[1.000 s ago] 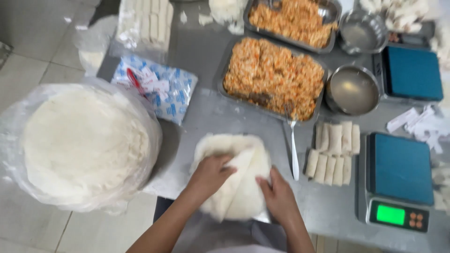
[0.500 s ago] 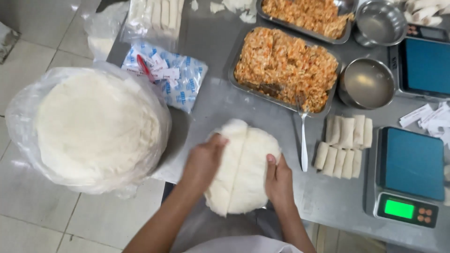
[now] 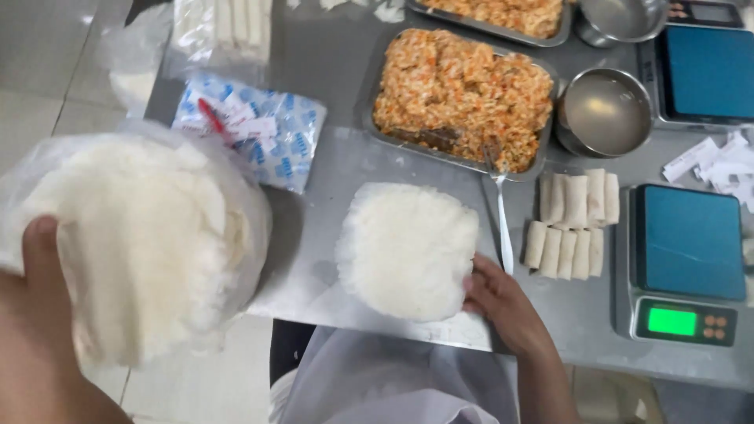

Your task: Assembling lumpia rolls by placing meat and vegetable filling onto wrappers and rolling them tightly on a stainless steel work surface.

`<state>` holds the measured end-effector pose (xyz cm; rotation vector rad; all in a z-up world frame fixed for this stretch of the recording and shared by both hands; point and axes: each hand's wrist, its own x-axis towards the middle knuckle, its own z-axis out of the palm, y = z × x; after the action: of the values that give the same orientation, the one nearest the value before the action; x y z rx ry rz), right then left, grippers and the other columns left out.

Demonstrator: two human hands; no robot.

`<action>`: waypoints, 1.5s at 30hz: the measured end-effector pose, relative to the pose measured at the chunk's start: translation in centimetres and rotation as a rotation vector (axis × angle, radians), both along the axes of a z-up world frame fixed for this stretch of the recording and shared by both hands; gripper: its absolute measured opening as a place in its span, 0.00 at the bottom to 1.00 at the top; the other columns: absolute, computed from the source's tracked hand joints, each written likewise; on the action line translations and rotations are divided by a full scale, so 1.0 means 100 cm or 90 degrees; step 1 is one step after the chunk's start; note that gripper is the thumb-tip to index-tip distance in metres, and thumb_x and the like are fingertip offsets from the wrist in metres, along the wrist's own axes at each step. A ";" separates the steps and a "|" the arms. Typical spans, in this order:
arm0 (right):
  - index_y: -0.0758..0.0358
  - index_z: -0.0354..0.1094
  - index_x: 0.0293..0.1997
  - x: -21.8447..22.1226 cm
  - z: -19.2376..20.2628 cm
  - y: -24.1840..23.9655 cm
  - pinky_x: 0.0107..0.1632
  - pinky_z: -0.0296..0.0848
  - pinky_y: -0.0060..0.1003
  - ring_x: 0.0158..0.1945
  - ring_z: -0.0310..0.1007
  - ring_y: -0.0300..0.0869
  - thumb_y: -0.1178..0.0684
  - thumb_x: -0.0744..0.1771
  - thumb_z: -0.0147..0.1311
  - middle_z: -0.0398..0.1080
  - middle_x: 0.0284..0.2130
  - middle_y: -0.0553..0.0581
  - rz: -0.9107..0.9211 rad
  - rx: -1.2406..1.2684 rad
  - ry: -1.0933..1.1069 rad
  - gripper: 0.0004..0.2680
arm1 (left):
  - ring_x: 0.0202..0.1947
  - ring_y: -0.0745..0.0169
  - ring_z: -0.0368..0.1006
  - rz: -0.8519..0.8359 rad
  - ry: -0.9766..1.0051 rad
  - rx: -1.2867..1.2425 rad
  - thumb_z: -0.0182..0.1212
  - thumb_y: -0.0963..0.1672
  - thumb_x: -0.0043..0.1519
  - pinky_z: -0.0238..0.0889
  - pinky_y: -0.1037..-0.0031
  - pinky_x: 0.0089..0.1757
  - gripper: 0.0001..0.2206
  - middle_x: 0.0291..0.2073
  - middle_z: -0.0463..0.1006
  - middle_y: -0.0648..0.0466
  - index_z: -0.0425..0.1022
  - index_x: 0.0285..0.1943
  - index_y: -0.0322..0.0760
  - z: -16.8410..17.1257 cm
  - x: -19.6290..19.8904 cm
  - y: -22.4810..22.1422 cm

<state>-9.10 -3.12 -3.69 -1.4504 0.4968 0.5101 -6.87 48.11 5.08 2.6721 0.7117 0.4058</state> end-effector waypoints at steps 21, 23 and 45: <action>0.72 0.75 0.30 -0.026 -0.012 0.008 0.31 0.78 0.40 0.21 0.77 0.46 0.59 0.65 0.63 0.74 0.18 0.64 -0.002 -0.155 -0.033 0.06 | 0.33 0.61 0.83 -0.409 0.342 -0.541 0.69 0.48 0.56 0.75 0.70 0.36 0.06 0.28 0.87 0.55 0.87 0.37 0.46 -0.101 0.012 -0.265; 0.66 0.70 0.56 -0.021 0.010 0.017 0.50 0.79 0.53 0.46 0.82 0.60 0.60 0.62 0.65 0.79 0.42 0.73 0.097 -0.274 -0.059 0.17 | 0.39 0.52 0.82 -0.506 0.374 -0.407 0.68 0.47 0.53 0.76 0.61 0.40 0.11 0.33 0.85 0.54 0.79 0.44 0.49 -0.091 0.009 -0.271; 0.39 0.59 0.70 -0.004 0.053 0.015 0.45 0.68 0.34 0.32 0.74 0.43 0.41 0.66 0.49 0.75 0.25 0.52 0.340 -0.376 0.075 0.21 | 0.62 0.55 0.69 -0.582 0.610 -0.151 0.47 0.40 0.48 0.65 0.57 0.52 0.37 0.67 0.71 0.68 0.62 0.72 0.66 -0.020 0.030 -0.270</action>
<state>-9.49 -1.67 1.57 -2.1482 0.3618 0.9278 -3.92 21.07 3.10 2.4976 -0.3101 -1.1442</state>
